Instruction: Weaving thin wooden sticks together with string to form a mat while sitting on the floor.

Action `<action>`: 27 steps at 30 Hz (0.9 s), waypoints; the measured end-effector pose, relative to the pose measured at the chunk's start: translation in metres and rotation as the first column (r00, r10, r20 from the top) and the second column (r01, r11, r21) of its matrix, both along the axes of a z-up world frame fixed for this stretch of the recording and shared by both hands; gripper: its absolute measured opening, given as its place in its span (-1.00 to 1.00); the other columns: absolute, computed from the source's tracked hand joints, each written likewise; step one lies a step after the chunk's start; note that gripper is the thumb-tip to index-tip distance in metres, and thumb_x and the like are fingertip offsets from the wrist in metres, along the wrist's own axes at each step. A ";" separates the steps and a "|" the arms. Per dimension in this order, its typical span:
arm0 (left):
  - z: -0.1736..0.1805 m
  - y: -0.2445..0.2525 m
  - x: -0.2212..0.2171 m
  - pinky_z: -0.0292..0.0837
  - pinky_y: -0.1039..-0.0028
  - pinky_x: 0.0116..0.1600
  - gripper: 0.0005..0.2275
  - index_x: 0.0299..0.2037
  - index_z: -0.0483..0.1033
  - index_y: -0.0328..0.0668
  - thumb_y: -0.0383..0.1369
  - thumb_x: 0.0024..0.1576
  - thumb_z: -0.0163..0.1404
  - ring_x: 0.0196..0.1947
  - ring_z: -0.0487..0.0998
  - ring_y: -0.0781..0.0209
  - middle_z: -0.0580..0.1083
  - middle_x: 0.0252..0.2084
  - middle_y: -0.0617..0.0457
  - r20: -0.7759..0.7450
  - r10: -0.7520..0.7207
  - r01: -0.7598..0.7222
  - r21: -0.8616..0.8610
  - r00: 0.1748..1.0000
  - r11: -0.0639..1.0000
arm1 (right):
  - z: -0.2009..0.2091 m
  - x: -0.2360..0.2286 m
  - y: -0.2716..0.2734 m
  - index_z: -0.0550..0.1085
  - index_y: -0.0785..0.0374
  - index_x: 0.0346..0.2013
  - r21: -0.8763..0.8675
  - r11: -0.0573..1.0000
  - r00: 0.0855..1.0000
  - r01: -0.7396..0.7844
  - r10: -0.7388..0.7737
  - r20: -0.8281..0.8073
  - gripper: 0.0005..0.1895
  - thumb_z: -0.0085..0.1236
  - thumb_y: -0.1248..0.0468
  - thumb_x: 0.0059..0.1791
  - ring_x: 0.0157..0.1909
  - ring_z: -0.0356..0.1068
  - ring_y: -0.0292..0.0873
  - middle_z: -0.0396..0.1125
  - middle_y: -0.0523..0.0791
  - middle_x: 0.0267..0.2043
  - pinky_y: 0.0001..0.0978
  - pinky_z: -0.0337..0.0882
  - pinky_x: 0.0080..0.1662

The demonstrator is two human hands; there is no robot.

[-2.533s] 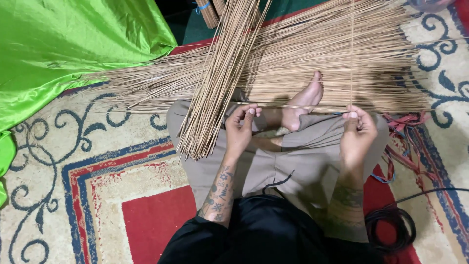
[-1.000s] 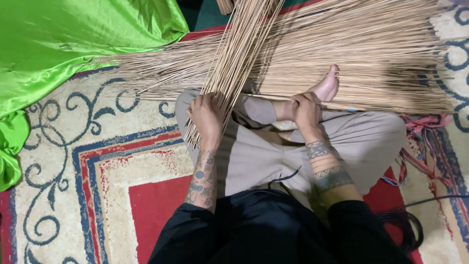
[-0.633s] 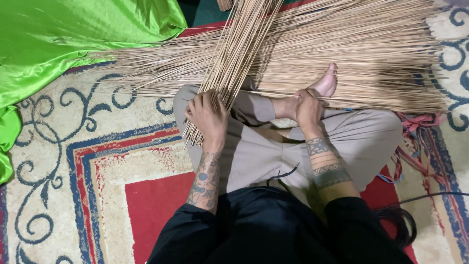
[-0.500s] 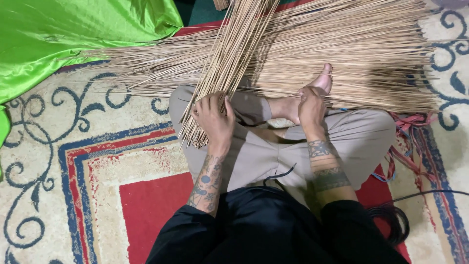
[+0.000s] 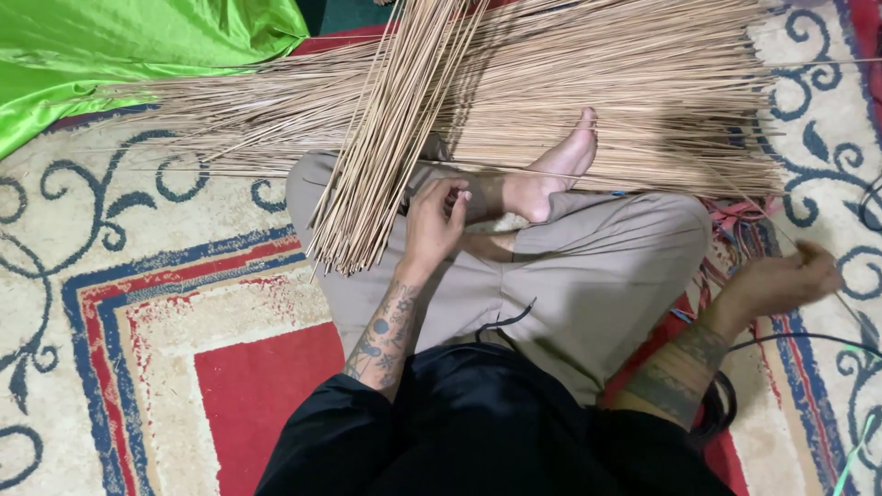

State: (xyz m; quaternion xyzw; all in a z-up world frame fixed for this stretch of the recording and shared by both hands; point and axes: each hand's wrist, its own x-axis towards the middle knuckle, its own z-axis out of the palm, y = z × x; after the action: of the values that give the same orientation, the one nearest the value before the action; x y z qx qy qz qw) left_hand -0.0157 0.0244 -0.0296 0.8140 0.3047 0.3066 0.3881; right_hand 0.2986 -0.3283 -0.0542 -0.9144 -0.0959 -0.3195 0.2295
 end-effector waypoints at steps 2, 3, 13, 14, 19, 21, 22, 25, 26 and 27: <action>0.000 -0.001 0.000 0.51 0.46 -0.15 -0.81 -0.07 0.56 -0.33 -0.52 0.12 0.06 -0.31 0.53 0.21 0.55 -0.18 -0.03 -0.034 -0.022 0.022 -0.024 0.999 0.999 | -0.028 0.009 -0.050 0.48 0.21 -0.25 0.130 0.973 0.934 0.193 -0.222 0.279 -0.68 -0.09 0.62 -0.13 -0.12 0.50 -0.05 0.28 -0.04 -0.15 -0.15 0.54 -0.02; 0.004 0.000 -0.001 0.51 0.46 -0.15 -0.81 -0.07 0.56 -0.33 -0.52 0.12 0.06 -0.31 0.53 0.21 0.55 -0.18 -0.03 -0.037 -0.025 0.024 -0.021 0.999 1.000 | -0.036 0.012 -0.062 0.48 0.21 -0.25 0.133 0.972 0.934 0.195 -0.226 0.276 -0.68 -0.09 0.62 -0.13 -0.12 0.50 -0.05 0.28 -0.04 -0.15 -0.15 0.54 -0.02; 0.016 -0.009 0.011 0.53 0.48 -0.11 -0.83 -0.07 0.58 -0.26 -0.46 0.16 0.08 -0.23 0.57 0.24 0.58 -0.20 0.02 0.058 -0.055 0.066 -0.198 0.997 0.978 | 0.001 -0.020 0.016 0.44 0.34 -0.16 0.403 0.898 0.978 -0.178 0.116 0.174 -0.74 -0.08 0.66 -0.01 -0.11 0.42 -0.08 0.39 -0.02 -0.14 -0.24 0.45 -0.02; 0.021 -0.010 0.010 0.49 0.58 -0.17 -0.82 -0.03 0.59 -0.25 -0.44 0.18 0.09 -0.29 0.54 0.34 0.57 -0.27 0.08 0.129 -0.058 0.094 -0.296 0.990 0.951 | 0.016 -0.034 0.041 0.43 0.42 -0.17 0.439 0.833 0.941 -0.338 0.312 0.134 -0.83 -0.03 0.67 0.06 -0.13 0.33 -0.08 0.34 0.00 -0.14 -0.28 0.40 -0.01; 0.028 -0.004 0.018 0.51 0.49 -0.03 -0.76 0.12 0.53 -0.25 -0.43 0.26 0.06 -0.21 0.57 0.32 0.56 -0.18 0.01 0.408 -0.010 0.218 -0.466 0.913 0.858 | 0.037 -0.106 0.134 0.45 0.30 -0.15 0.500 0.732 0.818 -0.462 0.570 -0.079 -0.78 -0.11 0.60 0.09 -0.15 0.20 -0.12 0.20 -0.05 -0.13 -0.33 0.25 -0.07; 0.030 -0.008 0.023 0.54 0.36 0.00 -0.75 0.12 0.55 -0.19 -0.42 0.25 0.08 -0.19 0.63 0.24 0.62 -0.17 -0.07 0.460 0.013 0.212 -0.434 0.888 0.876 | 0.045 -0.133 0.159 0.51 0.25 -0.14 0.510 0.657 0.749 -0.556 0.661 -0.035 -0.72 -0.04 0.63 0.05 -0.05 0.26 -0.01 0.23 -0.04 -0.15 -0.26 0.23 0.09; 0.026 -0.011 0.025 0.55 0.37 0.00 -0.77 0.09 0.57 -0.21 -0.43 0.25 0.09 -0.20 0.64 0.23 0.62 -0.20 -0.07 0.474 0.022 0.226 -0.460 0.880 0.859 | 0.055 -0.148 0.170 0.51 0.29 -0.15 0.493 0.639 0.716 -0.591 0.697 -0.044 -0.77 0.01 0.62 0.05 -0.03 0.29 0.08 0.24 0.00 -0.14 -0.18 0.26 0.11; 0.026 -0.021 0.023 0.56 0.38 -0.03 -0.84 0.00 0.60 -0.24 -0.44 0.26 0.06 -0.23 0.65 0.22 0.63 -0.25 -0.08 0.500 0.053 0.245 -0.510 0.864 0.824 | 0.070 -0.175 0.192 0.54 0.29 -0.15 0.481 0.602 0.660 -0.637 0.749 -0.062 -0.78 0.05 0.60 0.04 0.00 0.36 0.17 0.27 0.02 -0.12 -0.10 0.32 0.10; 0.028 -0.024 0.021 0.57 0.39 -0.05 -0.87 -0.06 0.62 -0.26 -0.45 0.29 0.03 -0.24 0.65 0.21 0.63 -0.27 -0.09 0.510 0.074 0.248 -0.535 0.857 0.808 | 0.072 -0.181 0.196 0.57 0.24 -0.14 0.488 0.585 0.639 -0.647 0.766 -0.071 -0.75 0.06 0.59 0.04 0.01 0.39 0.17 0.29 0.00 -0.11 -0.10 0.36 0.08; 0.027 -0.025 0.020 0.57 0.39 -0.05 -0.87 -0.06 0.62 -0.26 -0.45 0.29 0.03 -0.24 0.65 0.21 0.63 -0.27 -0.09 0.511 0.074 0.250 -0.537 0.857 0.806 | 0.072 -0.182 0.199 0.57 0.24 -0.14 0.486 0.588 0.641 -0.647 0.765 -0.072 -0.75 0.06 0.59 0.04 0.01 0.39 0.17 0.29 0.00 -0.11 -0.10 0.36 0.08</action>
State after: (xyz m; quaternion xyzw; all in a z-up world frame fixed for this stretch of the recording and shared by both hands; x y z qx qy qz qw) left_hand 0.0042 -0.0005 -0.0029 0.5577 0.2310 0.3818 0.6999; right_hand 0.1163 -0.1298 0.0179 -0.7617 -0.3512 -0.0835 0.5380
